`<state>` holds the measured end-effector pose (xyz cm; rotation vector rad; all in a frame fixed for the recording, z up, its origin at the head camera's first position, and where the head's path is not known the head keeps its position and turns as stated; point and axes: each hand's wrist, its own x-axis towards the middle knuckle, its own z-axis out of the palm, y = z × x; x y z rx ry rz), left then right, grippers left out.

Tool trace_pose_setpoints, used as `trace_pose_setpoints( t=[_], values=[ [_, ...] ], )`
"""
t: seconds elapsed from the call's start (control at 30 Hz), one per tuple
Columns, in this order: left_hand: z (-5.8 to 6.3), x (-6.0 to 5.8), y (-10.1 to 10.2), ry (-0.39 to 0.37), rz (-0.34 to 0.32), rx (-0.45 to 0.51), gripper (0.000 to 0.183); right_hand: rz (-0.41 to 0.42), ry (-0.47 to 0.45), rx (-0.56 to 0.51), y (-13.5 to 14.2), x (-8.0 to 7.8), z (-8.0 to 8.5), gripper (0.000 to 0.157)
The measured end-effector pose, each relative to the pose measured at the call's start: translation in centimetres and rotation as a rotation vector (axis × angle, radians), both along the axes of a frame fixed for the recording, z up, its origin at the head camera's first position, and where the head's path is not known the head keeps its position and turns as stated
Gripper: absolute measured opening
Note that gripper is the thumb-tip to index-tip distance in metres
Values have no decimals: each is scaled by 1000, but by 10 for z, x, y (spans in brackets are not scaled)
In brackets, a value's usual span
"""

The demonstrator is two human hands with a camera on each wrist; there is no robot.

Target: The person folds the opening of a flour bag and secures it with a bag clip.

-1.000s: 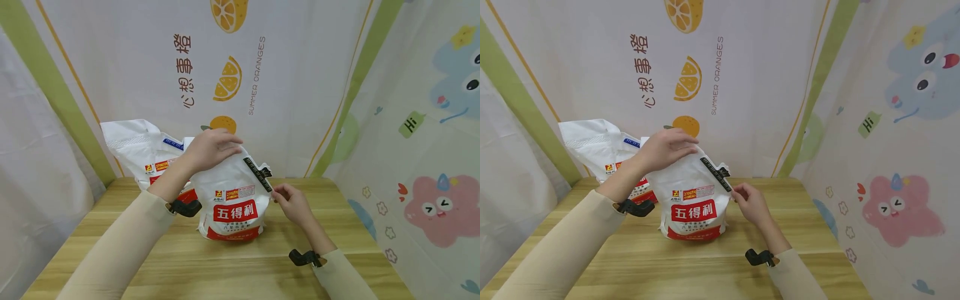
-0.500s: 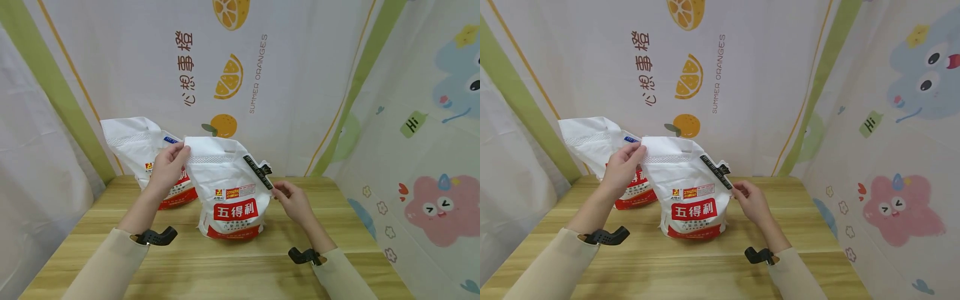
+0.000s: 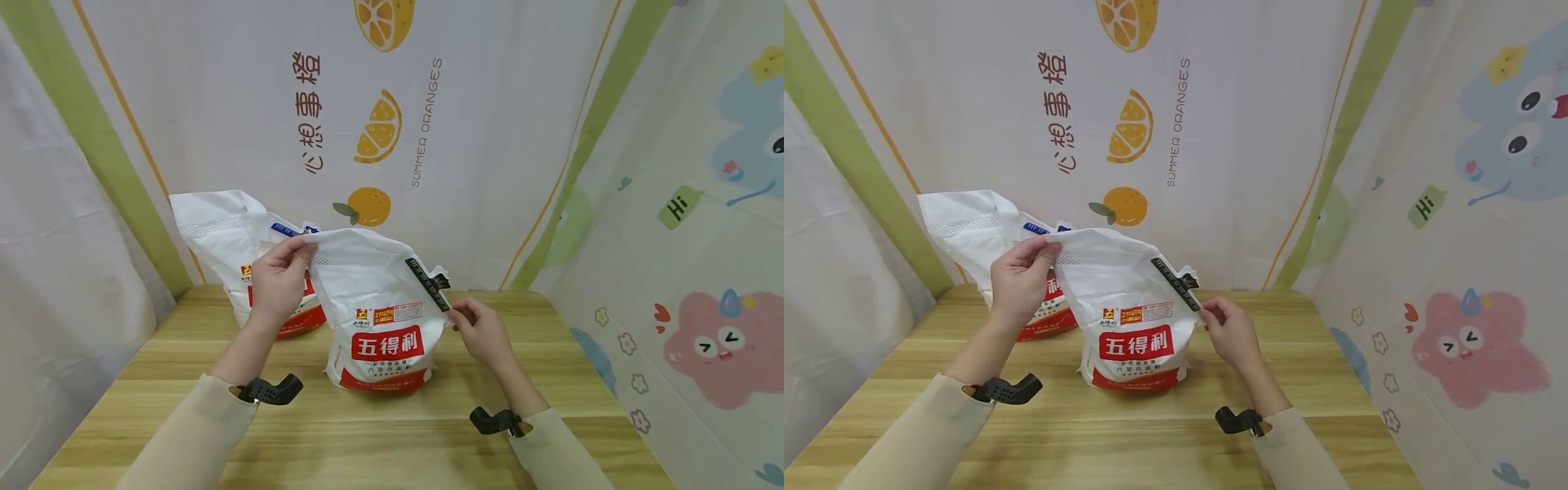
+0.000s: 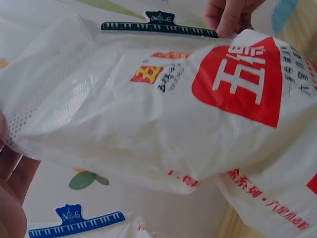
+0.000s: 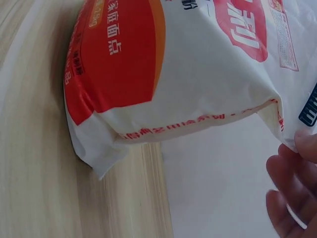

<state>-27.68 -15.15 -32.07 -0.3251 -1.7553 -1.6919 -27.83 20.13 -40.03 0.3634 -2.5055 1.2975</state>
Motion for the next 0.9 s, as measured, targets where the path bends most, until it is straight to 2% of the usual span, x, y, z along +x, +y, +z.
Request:
trace_pose_setpoints(
  t=[0.07, 0.17, 0.27, 0.37, 0.47, 0.67, 0.73, 0.83, 0.9],
  values=[
    [-1, 1, -3, -23, -49, 7, 24, 4, -5, -8, 1, -1, 0, 10],
    [-7, 4, -10, -102, -191, 33, 36, 37, -14, -48, 3, -4, -1, 14],
    [-17, 8, -15, -186, -339, 57, 47, 68, -37, -81, 5, -6, -2, 17],
    [-30, 11, -14, -244, -403, 80, 49, 83, -36, -89, 5, -7, -4, 19],
    [-38, 11, -10, -241, -359, 105, 43, 75, -14, -72, 4, -6, -4, 18],
    [-40, 8, -1, -162, -143, 115, 25, 31, 8, -59, 1, -4, -5, 11],
    [-41, 9, 0, -148, -96, 115, 22, 21, 11, -57, 1, -3, -5, 9],
    [-43, 11, -1, -132, -76, 125, 22, 23, 12, -62, 1, -2, -6, 8],
    [-44, 12, -3, -139, -115, 136, 24, 29, 10, -67, 2, -2, -7, 7]
  ],
)
